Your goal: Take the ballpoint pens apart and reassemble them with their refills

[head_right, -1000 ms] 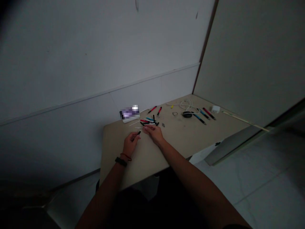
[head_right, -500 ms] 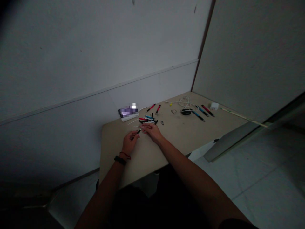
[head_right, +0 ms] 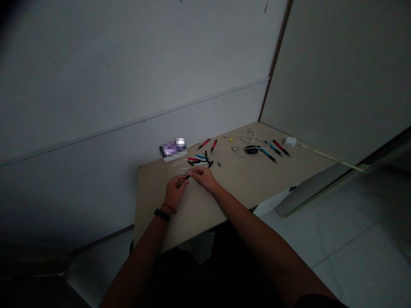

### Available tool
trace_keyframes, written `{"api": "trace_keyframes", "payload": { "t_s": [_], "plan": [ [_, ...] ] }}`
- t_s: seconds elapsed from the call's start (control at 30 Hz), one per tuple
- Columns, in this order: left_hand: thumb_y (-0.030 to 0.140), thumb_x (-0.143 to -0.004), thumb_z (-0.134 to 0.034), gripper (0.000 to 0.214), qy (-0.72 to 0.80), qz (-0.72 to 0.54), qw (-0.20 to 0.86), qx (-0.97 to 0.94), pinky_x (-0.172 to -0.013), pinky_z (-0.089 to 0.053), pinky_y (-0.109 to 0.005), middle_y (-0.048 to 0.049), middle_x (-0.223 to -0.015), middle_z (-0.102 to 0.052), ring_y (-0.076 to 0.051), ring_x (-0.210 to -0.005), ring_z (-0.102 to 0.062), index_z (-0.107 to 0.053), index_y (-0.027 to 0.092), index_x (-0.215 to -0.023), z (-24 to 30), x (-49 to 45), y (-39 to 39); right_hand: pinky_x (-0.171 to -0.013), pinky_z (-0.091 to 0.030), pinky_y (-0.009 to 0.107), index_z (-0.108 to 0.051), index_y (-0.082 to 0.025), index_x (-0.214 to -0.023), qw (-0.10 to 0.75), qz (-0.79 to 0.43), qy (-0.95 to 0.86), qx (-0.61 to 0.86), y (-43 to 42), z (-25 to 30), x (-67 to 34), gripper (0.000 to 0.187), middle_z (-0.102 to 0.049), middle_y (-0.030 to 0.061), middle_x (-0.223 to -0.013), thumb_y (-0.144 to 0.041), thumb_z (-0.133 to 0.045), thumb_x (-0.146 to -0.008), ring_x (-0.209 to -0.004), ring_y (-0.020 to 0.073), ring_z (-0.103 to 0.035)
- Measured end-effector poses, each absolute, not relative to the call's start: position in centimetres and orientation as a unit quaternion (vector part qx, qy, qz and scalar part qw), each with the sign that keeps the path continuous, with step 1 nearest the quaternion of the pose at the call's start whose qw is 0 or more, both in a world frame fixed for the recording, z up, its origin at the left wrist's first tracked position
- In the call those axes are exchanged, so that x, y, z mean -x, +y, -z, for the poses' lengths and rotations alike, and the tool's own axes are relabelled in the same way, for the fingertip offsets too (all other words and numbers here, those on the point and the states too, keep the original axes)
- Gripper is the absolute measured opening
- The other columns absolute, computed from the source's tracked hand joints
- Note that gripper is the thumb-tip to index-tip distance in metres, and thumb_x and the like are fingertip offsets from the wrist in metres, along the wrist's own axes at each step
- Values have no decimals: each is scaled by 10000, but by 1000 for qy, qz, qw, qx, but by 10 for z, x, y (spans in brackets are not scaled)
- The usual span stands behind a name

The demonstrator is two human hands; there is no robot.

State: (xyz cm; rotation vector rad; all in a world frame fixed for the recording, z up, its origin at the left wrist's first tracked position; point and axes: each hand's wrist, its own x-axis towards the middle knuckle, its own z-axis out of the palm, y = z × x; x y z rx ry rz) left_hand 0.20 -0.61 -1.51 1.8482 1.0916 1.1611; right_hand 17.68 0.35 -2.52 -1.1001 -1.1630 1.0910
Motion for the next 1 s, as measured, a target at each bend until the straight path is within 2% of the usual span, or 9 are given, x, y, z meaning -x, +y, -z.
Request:
{"api": "trace_keyframes", "payload": {
  "t_s": [0.17,0.4,0.53,0.7,0.77,0.9,1.0],
  "plan": [
    [297,-845,-712,215,424,-454,341,-705,-729,-538,-279,-63,-942,-747,-168,-791,-684,-735,186,-1028,16,-3,-6,-493,-336,256,-636,-181,-732,564,-440,-526,461,3,26,-176,458,-556,-36,-572,-625,-745,-705,-501,108,-449],
    [338,-806,-752,284,431,-456,355,-693,-675,-517,-266,-54,-962,-741,-149,-708,-650,-731,192,-1049,16,-4,-7,-461,-315,260,-672,-196,-692,575,-452,-497,467,0,20,-175,472,-569,-28,-543,-661,-757,-671,-469,112,-443],
    [384,-907,-632,245,427,-452,366,-692,-699,-510,-270,-37,-830,-728,-166,-736,-656,-729,189,-1019,12,-4,-8,-488,-379,280,-679,-207,-732,619,-462,-424,473,0,20,-175,490,-609,-5,-570,-681,-769,-646,-505,142,-495],
    [431,-978,-502,368,437,-439,360,-697,-691,-488,-270,-14,-651,-651,-171,-688,-625,-711,184,-803,7,-3,-9,-531,-443,272,-670,-205,-748,669,-473,-354,450,2,21,-176,501,-625,2,-629,-666,-810,-608,-599,154,-558],
    [420,-966,-522,351,437,-441,363,-695,-693,-487,-273,-14,-664,-653,-172,-691,-625,-707,183,-786,6,-3,-9,-524,-445,264,-666,-203,-747,680,-475,-337,445,2,21,-176,506,-627,1,-639,-654,-830,-586,-612,153,-565],
    [338,-896,-634,192,438,-455,354,-689,-725,-491,-280,-33,-807,-713,-176,-757,-640,-734,176,-923,6,-2,-8,-531,-456,271,-661,-201,-759,678,-475,-333,451,2,21,-177,527,-628,3,-640,-665,-829,-575,-624,162,-578],
    [308,-853,-684,171,442,-466,339,-687,-740,-495,-285,-55,-894,-734,-182,-801,-646,-744,173,-940,6,-2,-8,-539,-459,281,-655,-200,-759,672,-469,-341,460,2,21,-177,531,-623,8,-637,-675,-816,-586,-624,168,-575]
  ]
}}
